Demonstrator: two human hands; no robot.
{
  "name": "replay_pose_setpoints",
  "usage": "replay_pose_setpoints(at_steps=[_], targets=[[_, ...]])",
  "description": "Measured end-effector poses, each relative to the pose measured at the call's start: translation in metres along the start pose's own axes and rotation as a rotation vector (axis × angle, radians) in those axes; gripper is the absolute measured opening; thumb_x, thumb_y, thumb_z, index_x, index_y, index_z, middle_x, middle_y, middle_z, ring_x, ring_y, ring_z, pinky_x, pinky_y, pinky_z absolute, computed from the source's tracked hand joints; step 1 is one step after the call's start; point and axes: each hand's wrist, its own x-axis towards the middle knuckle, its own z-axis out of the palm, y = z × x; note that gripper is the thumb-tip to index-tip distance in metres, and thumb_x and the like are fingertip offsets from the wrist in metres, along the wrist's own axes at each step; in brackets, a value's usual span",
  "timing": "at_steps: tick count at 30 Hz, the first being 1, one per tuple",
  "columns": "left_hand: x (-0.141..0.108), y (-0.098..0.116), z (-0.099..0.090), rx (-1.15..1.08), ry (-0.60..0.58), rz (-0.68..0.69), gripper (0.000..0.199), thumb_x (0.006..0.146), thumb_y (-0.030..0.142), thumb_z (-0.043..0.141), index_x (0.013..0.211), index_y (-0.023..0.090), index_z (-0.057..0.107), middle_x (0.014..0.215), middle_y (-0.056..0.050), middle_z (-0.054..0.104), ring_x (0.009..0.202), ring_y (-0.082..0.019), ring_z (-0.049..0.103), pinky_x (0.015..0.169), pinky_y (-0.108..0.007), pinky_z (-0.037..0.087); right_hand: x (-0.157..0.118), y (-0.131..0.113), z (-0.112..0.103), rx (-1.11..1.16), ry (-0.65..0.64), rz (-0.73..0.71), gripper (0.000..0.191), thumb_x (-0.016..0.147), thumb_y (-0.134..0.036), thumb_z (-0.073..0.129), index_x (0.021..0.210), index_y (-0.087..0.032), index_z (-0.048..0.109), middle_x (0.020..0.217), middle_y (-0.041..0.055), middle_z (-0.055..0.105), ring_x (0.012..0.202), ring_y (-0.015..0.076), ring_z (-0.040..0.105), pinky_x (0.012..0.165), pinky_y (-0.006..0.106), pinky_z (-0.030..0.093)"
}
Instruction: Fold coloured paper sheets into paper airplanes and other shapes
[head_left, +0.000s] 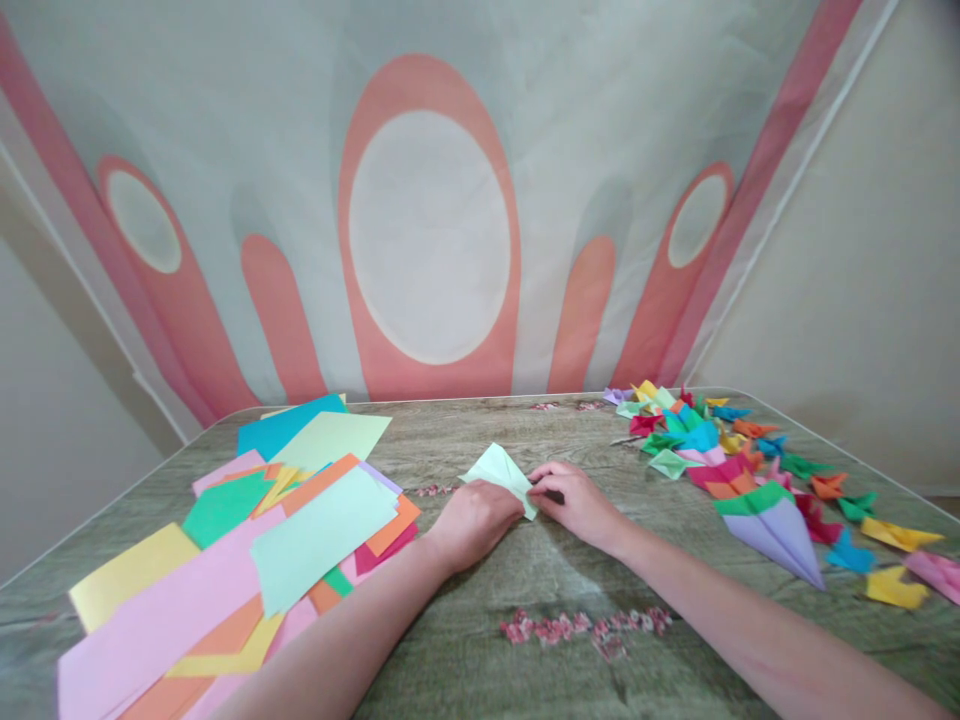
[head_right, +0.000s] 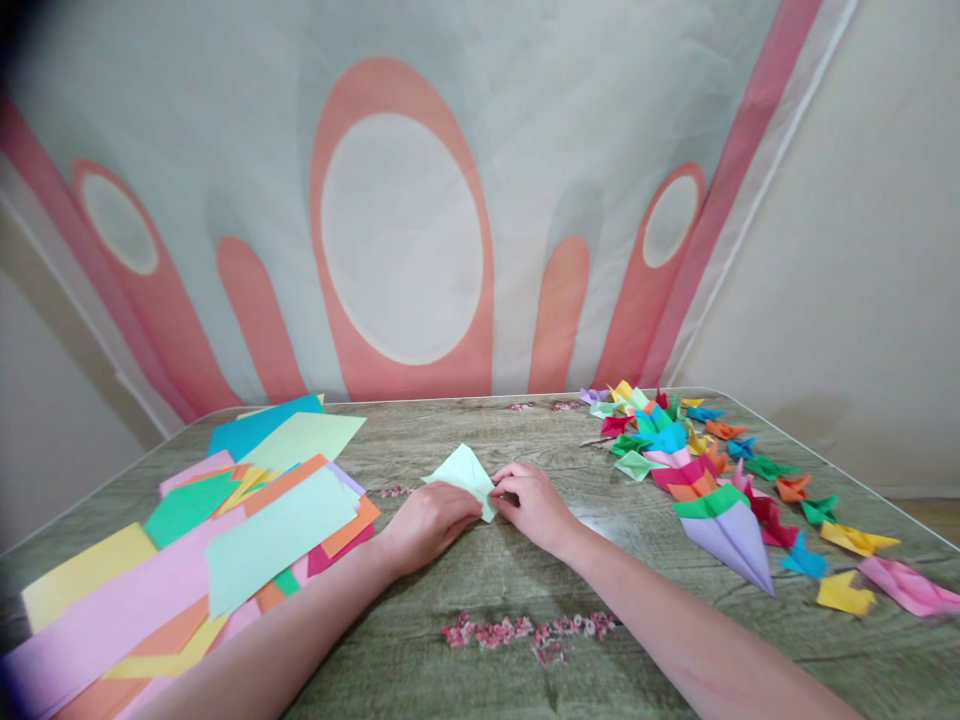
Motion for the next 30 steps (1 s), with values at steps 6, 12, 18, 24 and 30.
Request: replay_pose_setpoints(at_steps=[6, 12, 18, 24, 30], targets=[[0.002, -0.006, 0.003, -0.178, -0.010, -0.157, 0.021, 0.088, 0.025, 0.044, 0.092, 0.022, 0.064, 0.089, -0.001, 0.068, 0.084, -0.015, 0.061, 0.076, -0.023, 0.042, -0.001, -0.001, -0.006, -0.047, -0.023, -0.102, 0.009, 0.079, -0.017, 0.059, 0.078, -0.020, 0.068, 0.092, 0.0037, 0.063, 0.087, 0.0174, 0.055, 0.081, 0.033, 0.041], [0.004, -0.009, 0.008, -0.404, 0.039, -0.266, 0.019, 0.086, 0.027, 0.049, 0.089, 0.022, 0.066, 0.088, 0.000, 0.069, 0.082, -0.014, 0.061, 0.075, -0.020, 0.042, -0.003, -0.008, -0.022, -0.170, -0.165, -0.255, 0.021, 0.077, -0.009, 0.054, 0.089, -0.021, 0.068, 0.094, 0.0037, 0.062, 0.092, 0.0183, 0.052, 0.084, 0.034, 0.038], [0.004, -0.010, 0.009, -0.491, 0.062, -0.309, 0.018, 0.085, 0.028, 0.051, 0.087, 0.021, 0.067, 0.086, 0.001, 0.069, 0.079, -0.013, 0.061, 0.074, -0.020, 0.042, -0.004, -0.015, -0.021, -0.148, -0.146, -0.166, 0.013, 0.080, -0.029, 0.060, 0.087, -0.020, 0.067, 0.091, 0.0041, 0.062, 0.090, 0.0191, 0.052, 0.083, 0.034, 0.037], [0.004, -0.010, 0.008, -0.485, 0.059, -0.307, 0.017, 0.084, 0.026, 0.052, 0.087, 0.021, 0.068, 0.087, 0.001, 0.069, 0.081, -0.013, 0.061, 0.074, -0.020, 0.042, -0.006, -0.019, -0.015, -0.106, -0.108, -0.008, 0.016, 0.073, -0.023, 0.066, 0.088, -0.019, 0.061, 0.083, 0.0014, 0.061, 0.083, 0.0176, 0.055, 0.076, 0.030, 0.039], [0.004, -0.010, 0.009, -0.481, 0.049, -0.312, 0.017, 0.083, 0.025, 0.053, 0.087, 0.021, 0.068, 0.085, 0.001, 0.070, 0.080, -0.013, 0.061, 0.073, -0.020, 0.042, -0.006, -0.019, -0.012, -0.038, -0.106, 0.014, 0.005, 0.075, -0.016, 0.063, 0.075, -0.020, 0.065, 0.087, 0.0024, 0.063, 0.085, 0.0161, 0.056, 0.080, 0.029, 0.039]])
